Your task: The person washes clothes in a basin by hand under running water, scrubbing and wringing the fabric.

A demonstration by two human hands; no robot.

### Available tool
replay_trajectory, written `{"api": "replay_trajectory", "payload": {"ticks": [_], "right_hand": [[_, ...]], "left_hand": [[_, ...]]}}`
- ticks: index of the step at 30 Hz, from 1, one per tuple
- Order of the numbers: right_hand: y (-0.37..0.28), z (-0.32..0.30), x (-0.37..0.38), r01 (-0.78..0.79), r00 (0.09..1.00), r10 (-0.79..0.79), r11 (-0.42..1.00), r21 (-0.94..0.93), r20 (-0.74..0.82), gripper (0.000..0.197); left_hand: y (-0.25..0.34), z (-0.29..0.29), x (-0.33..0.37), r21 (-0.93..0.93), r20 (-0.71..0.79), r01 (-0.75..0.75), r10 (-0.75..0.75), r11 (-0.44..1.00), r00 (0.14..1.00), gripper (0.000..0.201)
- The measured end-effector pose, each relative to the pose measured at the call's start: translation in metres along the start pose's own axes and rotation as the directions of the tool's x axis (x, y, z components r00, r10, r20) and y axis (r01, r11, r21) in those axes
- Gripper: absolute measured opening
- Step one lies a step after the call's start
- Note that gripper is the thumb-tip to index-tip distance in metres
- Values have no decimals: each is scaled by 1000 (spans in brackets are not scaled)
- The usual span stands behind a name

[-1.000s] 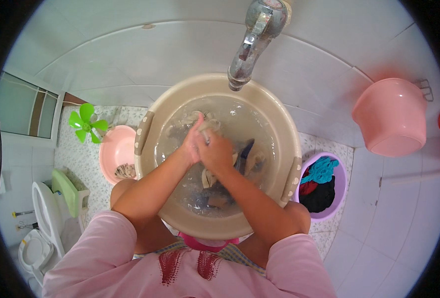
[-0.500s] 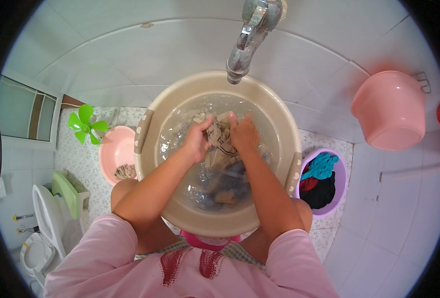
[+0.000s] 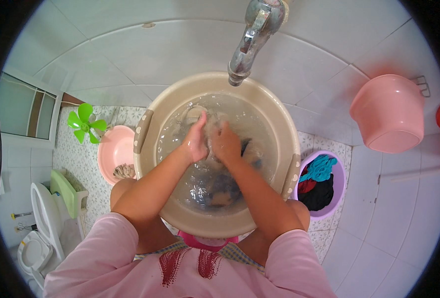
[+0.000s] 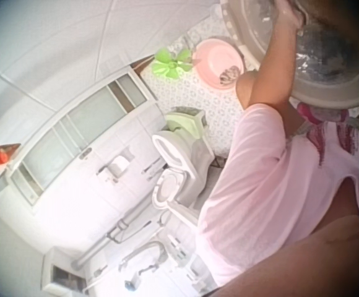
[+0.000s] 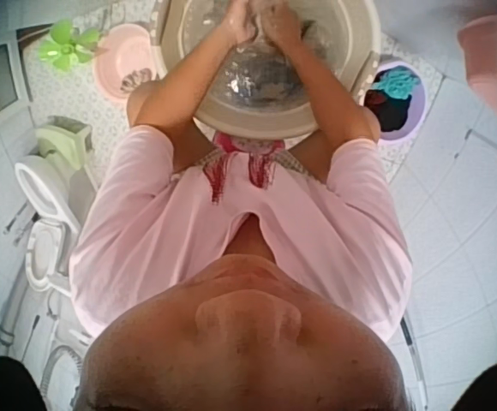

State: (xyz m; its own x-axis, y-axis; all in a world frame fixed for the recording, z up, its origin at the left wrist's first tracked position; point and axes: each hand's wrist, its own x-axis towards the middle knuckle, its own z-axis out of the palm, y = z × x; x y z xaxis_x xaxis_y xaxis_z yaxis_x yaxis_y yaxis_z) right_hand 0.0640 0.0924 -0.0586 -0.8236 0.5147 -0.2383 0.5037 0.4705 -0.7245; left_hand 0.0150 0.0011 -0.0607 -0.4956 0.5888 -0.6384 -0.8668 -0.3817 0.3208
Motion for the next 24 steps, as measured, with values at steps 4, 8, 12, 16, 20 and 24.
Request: {"api": "replay_trajectory", "payload": {"ticks": [4,8,12,16,20,24], "right_hand": [[-45,-9,-44,300,938,-310,950,88,154,25],[-43,0,-43,497,867,-494,866,-56,57,27],[-15,-6,0,413,892,-435,895,-169,-121,28],[1,-19,25,224,946,-269,946,-234,-182,27],[32,-17,36,195,966,-200,980,-52,-162,40],[57,-19,49,272,944,-221,940,-203,244,51]], "left_hand": [[14,-34,20,43,439,75,-86,996,895,55],[6,-40,25,-31,268,34,-24,999,963,47],[-9,0,6,-42,285,22,-9,999,959,32],[2,12,-10,118,-2,-154,155,981,988,27],[2,0,-2,406,-163,-294,386,865,908,26],[2,-19,6,969,196,-67,569,-239,798,34]]}}
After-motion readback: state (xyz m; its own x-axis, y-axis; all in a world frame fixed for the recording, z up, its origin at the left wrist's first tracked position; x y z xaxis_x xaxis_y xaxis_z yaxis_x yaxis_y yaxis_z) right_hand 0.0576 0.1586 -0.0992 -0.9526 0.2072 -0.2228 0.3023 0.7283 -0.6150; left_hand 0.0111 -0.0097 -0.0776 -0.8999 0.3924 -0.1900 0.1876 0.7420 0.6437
